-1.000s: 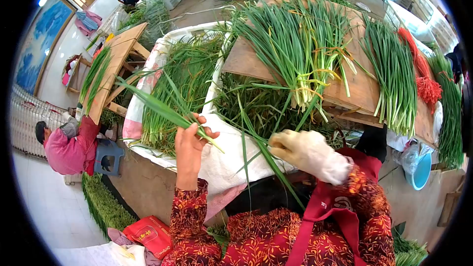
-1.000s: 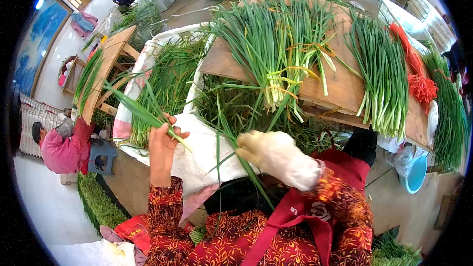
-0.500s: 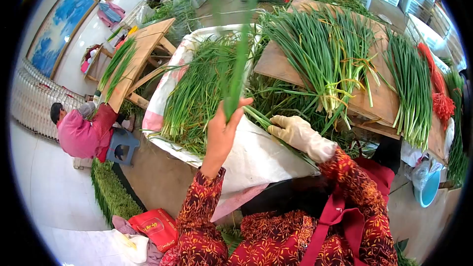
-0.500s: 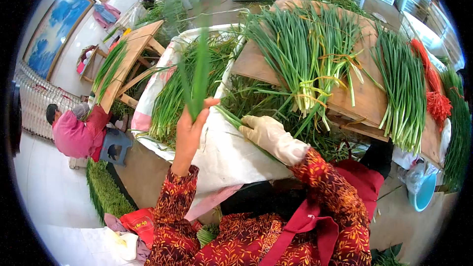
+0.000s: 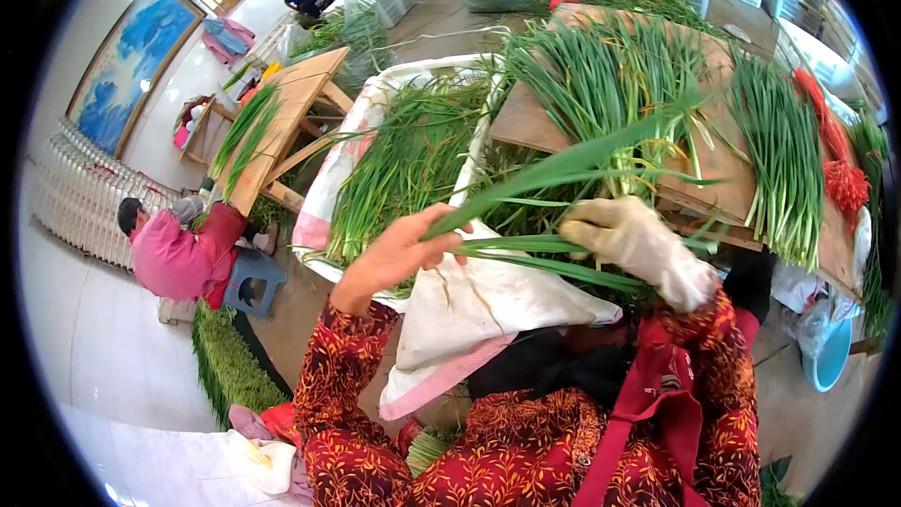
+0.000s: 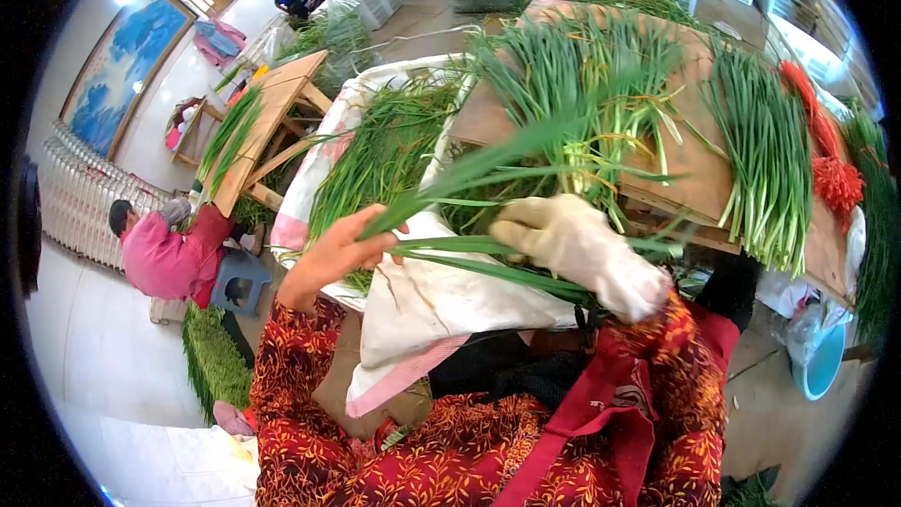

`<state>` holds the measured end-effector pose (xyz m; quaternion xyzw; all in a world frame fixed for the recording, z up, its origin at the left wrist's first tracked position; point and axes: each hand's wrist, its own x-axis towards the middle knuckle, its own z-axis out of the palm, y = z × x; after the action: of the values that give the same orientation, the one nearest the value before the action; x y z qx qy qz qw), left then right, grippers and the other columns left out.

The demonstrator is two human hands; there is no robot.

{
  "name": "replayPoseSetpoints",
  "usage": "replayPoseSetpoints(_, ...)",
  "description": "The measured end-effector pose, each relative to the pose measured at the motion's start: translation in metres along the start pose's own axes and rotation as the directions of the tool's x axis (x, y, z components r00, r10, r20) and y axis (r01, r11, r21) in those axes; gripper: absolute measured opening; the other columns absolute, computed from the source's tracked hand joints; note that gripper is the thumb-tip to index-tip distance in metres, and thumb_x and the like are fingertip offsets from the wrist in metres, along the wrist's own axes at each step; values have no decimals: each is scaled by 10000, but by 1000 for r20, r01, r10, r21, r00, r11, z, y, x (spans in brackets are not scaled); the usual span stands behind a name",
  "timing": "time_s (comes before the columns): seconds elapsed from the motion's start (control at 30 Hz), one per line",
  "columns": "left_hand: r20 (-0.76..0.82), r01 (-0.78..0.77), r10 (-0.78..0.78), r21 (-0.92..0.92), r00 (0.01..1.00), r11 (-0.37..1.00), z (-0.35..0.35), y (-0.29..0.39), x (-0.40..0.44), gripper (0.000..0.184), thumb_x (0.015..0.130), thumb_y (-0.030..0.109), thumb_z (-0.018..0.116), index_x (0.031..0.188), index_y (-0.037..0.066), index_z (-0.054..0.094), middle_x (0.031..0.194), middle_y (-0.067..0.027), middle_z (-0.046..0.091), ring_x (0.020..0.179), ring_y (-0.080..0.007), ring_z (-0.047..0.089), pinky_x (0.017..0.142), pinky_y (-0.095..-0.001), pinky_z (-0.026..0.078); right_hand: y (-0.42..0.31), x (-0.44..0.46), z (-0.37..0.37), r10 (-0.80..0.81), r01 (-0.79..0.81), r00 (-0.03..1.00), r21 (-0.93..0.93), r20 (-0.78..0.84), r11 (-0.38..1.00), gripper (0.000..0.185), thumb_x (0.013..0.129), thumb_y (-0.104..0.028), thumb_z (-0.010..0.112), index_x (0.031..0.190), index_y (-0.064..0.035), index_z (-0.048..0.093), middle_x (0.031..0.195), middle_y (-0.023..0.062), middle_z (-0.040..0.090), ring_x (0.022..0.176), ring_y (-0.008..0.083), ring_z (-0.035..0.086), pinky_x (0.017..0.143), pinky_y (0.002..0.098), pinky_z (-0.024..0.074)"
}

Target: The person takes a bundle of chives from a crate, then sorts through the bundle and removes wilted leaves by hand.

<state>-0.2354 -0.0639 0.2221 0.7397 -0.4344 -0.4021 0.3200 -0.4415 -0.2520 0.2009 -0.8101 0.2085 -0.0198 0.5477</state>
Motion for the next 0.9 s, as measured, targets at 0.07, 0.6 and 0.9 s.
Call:
replayPoseSetpoints(0.07,-82,58,-66,-95,994,994,-22,-12,-13,231,858,200,521,1047,67,521,738,8,571,539,-29,381,481,-170,315,4,-17,-11,60,-55,996,66,-72,996,285,831,-264,548,959,-15,606,761,75,621,661,120,578,663,278,451)
replayPoseSetpoints(0.6,-351,-379,197,-917,915,123,16,-20,20,280,887,200,498,1147,103,464,956,-19,554,857,-159,582,760,-378,517,-2,-5,14,-234,228,972,202,4,952,536,760,-51,580,1264,-64,399,1041,52,583,667,107,546,653,245,467)
replayPoseSetpoints(0.9,-232,-296,199,-861,952,413,48,8,31,274,880,190,491,1141,110,469,1156,-97,525,886,-195,602,659,-311,545,13,22,18,-262,168,946,404,189,899,289,882,-280,477,907,-6,565,633,-4,477,553,79,432,510,238,362)
